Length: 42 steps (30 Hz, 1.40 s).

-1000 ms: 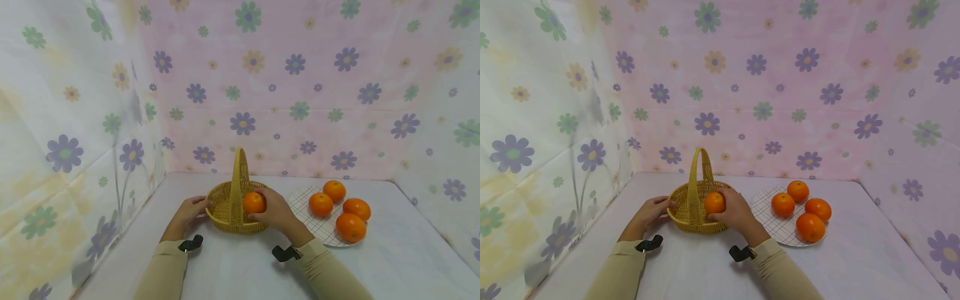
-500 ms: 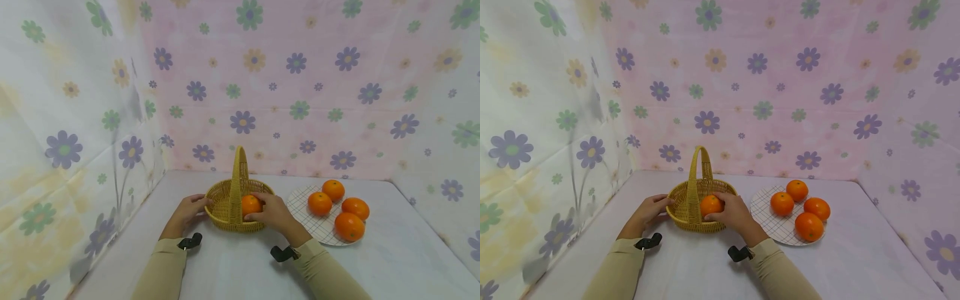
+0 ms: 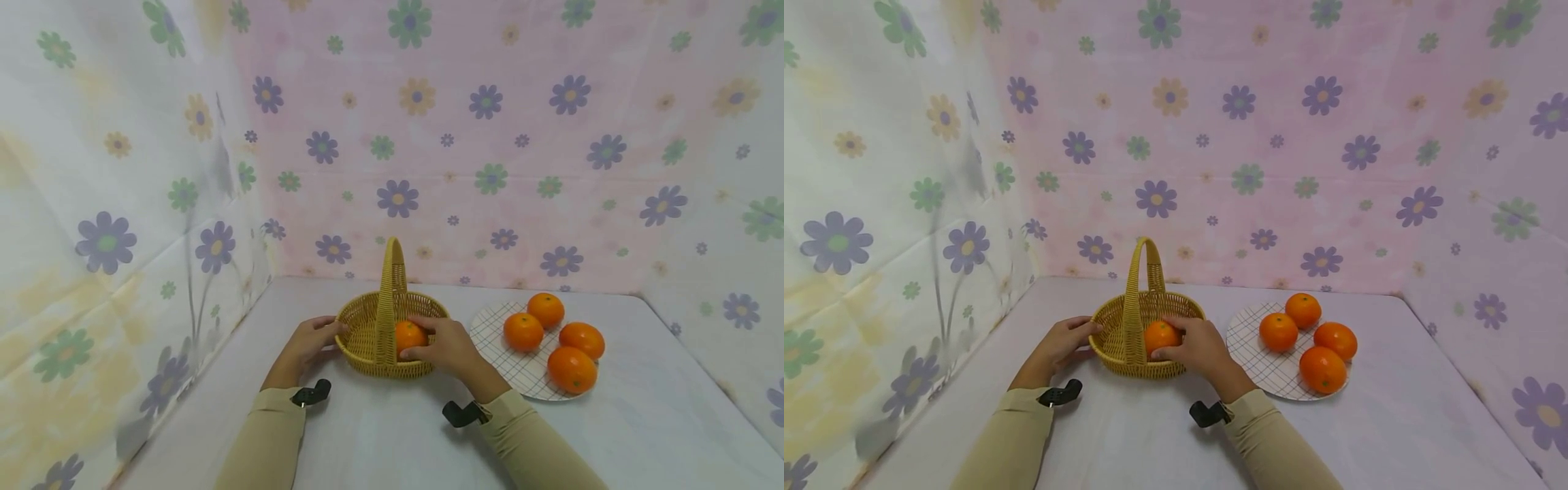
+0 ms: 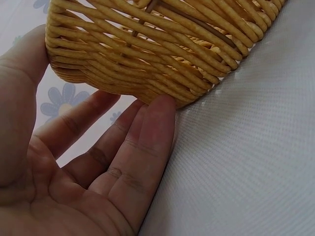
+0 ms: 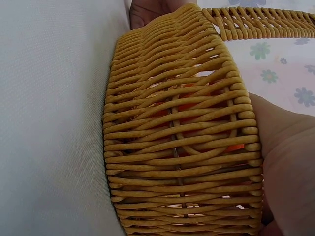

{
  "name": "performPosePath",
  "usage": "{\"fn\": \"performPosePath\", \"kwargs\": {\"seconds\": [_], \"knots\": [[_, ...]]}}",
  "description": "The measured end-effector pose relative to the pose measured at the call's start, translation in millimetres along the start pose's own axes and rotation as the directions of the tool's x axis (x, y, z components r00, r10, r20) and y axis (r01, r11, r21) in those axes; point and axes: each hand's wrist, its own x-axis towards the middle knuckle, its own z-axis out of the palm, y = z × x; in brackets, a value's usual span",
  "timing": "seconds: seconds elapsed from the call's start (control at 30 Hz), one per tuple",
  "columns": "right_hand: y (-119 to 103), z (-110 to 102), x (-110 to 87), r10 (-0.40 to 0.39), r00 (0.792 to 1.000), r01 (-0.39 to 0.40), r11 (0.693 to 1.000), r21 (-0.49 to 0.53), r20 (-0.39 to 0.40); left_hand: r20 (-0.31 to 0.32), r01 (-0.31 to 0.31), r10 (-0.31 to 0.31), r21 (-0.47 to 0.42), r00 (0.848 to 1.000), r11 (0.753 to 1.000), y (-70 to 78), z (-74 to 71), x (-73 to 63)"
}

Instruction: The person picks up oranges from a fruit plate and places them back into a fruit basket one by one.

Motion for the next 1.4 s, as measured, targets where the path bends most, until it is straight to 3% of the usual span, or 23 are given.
{"fn": "performPosePath", "kwargs": {"seconds": [0.9, 1.4], "knots": [[-3.4, 3.0, -1.1, 0.045, 0.999, -0.045, 0.998, 0.039, 0.0, -0.019, 0.031, -0.03, 0.035, 0.999, 0.999, 2.3, -0.1, -1.7], [-0.3, -1.9, -1.6, -0.007, 1.0, 0.007, 1.0, 0.01, -0.013, 0.003, 0.018, -0.018, 0.0, 1.0, 1.0, 2.9, 0.9, -0.9]]}}
